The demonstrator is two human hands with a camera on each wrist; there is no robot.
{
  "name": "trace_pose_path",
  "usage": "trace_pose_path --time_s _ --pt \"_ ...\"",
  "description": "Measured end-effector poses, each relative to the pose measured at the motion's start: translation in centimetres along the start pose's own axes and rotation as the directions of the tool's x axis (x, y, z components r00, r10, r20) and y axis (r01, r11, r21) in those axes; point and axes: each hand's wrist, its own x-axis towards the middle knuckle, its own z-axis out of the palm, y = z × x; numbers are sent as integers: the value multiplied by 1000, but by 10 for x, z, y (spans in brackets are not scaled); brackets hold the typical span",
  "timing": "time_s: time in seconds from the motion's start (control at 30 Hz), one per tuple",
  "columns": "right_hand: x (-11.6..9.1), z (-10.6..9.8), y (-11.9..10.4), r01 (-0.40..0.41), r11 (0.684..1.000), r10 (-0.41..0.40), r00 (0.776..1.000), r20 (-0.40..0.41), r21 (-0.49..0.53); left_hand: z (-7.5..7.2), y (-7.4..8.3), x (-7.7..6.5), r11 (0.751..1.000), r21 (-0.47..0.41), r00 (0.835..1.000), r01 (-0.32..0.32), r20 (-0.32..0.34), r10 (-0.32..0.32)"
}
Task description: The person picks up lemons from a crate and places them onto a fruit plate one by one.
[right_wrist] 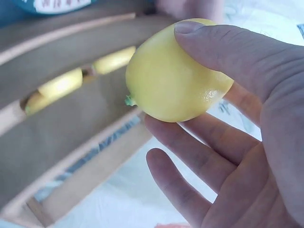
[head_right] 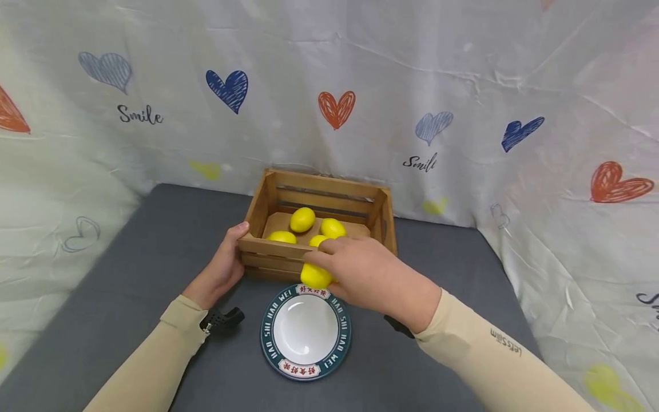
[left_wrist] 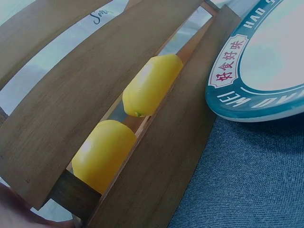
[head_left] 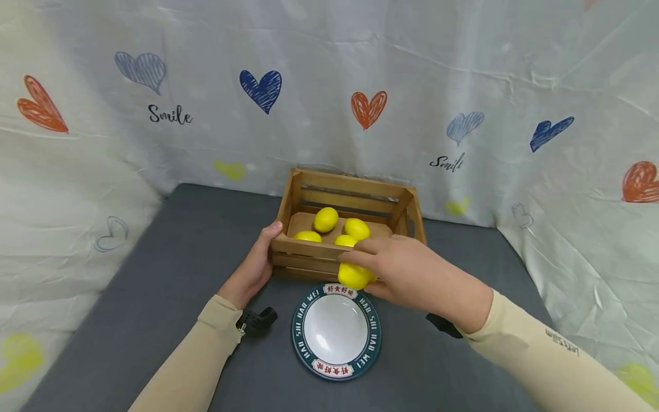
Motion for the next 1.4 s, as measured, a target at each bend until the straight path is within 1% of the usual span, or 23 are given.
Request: trace_pose_path --time_s 0.17,0.27,0.47,0.77,0.9,1.07,1.4 --pt "0 18 -5 16 999 -17 1000 12 27 -1 2 0 1000 -2 1000 4 2 -4" --pt "0 31 -7 20 999 -20 1000 13 50 0 2 0 1000 -2 1000 7 16 -7" --pt "1 59 -13 -10 995 4 998 71 99 3 2 0 1000 -5 1000 21 22 -21" --pt "9 97 -21 4 998 -11 994 110 65 2 1 -1 1000 22 1000 4 26 -5" --pt "12 105 -23 -6 995 -7 991 130 99 2 0 -2 1000 26 1000 15 21 -16" --pt "14 110 -24 -16 991 -3 990 143 130 2 -2 -3 999 26 1000 19 17 -19" --pt "21 114 -23 4 994 -18 992 126 106 -2 0 -3 999 41 1000 14 20 -15"
